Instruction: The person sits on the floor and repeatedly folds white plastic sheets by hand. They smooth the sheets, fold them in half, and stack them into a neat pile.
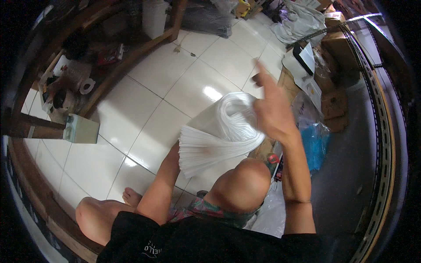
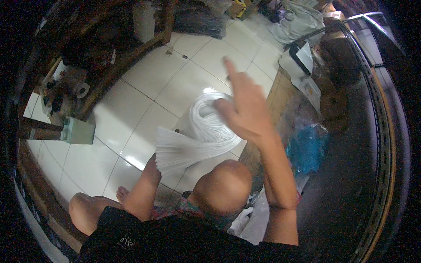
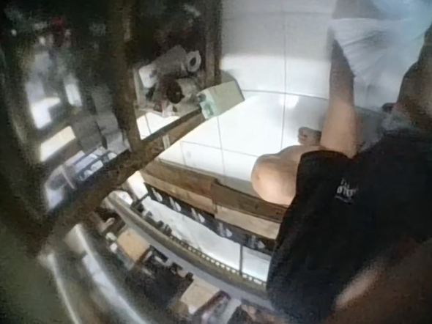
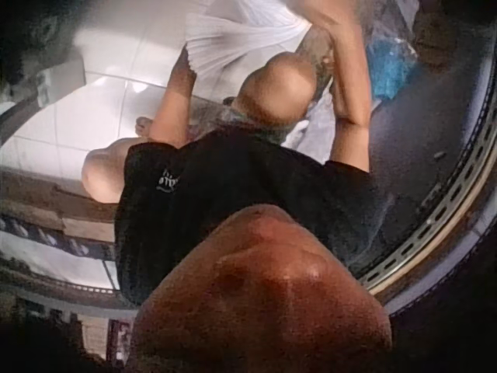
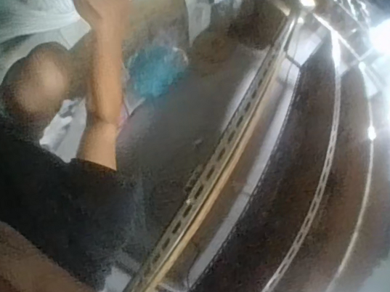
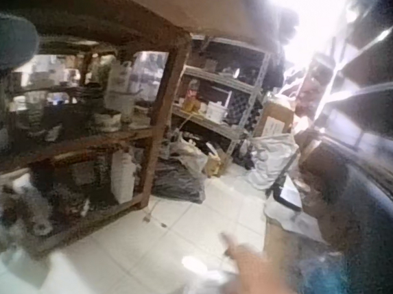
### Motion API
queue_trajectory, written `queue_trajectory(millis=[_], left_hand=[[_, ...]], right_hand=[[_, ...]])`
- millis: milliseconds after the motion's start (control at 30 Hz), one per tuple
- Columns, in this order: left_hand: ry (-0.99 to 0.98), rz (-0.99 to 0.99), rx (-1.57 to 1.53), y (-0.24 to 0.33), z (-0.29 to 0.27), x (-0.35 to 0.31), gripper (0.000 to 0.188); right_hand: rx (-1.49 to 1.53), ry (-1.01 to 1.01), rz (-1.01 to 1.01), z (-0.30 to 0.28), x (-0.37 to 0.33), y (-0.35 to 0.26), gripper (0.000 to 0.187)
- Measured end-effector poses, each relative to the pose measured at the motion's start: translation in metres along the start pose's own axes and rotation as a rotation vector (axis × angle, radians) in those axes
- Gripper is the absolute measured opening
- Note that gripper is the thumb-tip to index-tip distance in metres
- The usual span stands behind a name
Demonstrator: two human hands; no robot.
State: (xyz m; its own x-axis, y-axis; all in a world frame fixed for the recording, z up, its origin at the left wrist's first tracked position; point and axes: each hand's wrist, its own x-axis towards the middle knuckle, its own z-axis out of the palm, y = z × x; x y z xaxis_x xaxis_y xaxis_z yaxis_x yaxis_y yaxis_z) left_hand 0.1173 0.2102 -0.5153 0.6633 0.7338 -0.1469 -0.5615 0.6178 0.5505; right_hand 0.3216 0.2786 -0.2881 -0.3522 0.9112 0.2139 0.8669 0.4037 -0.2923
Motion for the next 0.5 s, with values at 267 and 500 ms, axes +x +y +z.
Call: queue_trajectory(millis=[267, 500], left_hand=[[0.093, -0.101, -0.202, -0.018, -0.015, 0.004, 0.041], [0.110, 0.048, 0.367, -0.057, -0.052, 0.017, 0.042]], right_hand=[[0.072, 0.173, -0.243, 0.001, 0.022, -0.014, 0.082], [0.127, 0.048, -0.183, 0.015, 0.052, -0.038, 0.078]])
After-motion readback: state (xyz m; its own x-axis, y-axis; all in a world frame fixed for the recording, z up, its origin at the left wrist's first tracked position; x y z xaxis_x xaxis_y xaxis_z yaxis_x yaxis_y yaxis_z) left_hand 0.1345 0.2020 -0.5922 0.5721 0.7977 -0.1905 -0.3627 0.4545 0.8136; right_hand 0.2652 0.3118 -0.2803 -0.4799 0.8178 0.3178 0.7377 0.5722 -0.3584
